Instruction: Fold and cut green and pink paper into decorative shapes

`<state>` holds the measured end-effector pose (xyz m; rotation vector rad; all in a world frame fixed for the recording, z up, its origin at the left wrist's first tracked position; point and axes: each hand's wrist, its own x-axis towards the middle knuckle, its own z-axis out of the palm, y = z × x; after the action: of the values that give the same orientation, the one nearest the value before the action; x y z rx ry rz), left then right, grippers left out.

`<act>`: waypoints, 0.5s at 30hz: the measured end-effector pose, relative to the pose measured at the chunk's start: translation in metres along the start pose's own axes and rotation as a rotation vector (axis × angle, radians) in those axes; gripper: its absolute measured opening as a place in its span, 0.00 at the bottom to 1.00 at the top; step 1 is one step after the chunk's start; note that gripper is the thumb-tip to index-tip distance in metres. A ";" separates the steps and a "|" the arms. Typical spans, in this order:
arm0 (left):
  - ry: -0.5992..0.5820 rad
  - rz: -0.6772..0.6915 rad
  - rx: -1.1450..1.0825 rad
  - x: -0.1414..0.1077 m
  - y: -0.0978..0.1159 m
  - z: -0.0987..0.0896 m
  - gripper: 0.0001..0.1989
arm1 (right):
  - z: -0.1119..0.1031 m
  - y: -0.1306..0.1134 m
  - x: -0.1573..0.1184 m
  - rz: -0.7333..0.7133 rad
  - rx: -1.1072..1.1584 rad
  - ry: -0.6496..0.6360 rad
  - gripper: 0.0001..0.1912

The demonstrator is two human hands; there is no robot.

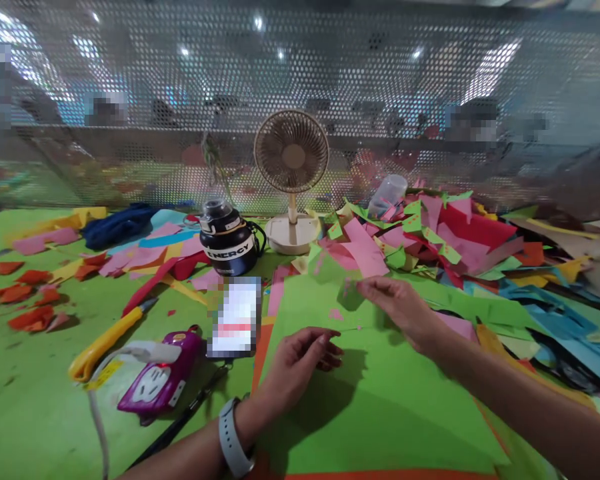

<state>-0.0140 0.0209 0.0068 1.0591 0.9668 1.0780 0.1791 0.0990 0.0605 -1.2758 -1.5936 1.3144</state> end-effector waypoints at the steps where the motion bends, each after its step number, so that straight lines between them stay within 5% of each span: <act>1: 0.004 0.000 -0.002 0.000 0.000 0.000 0.23 | -0.006 -0.001 0.005 0.013 0.066 0.051 0.18; 15: -0.004 -0.008 -0.006 0.000 -0.004 -0.002 0.20 | -0.113 -0.034 0.114 0.048 0.183 0.609 0.13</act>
<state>-0.0155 0.0207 0.0020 1.0517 0.9631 1.0710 0.2447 0.2396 0.1128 -1.4279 -1.0002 0.9425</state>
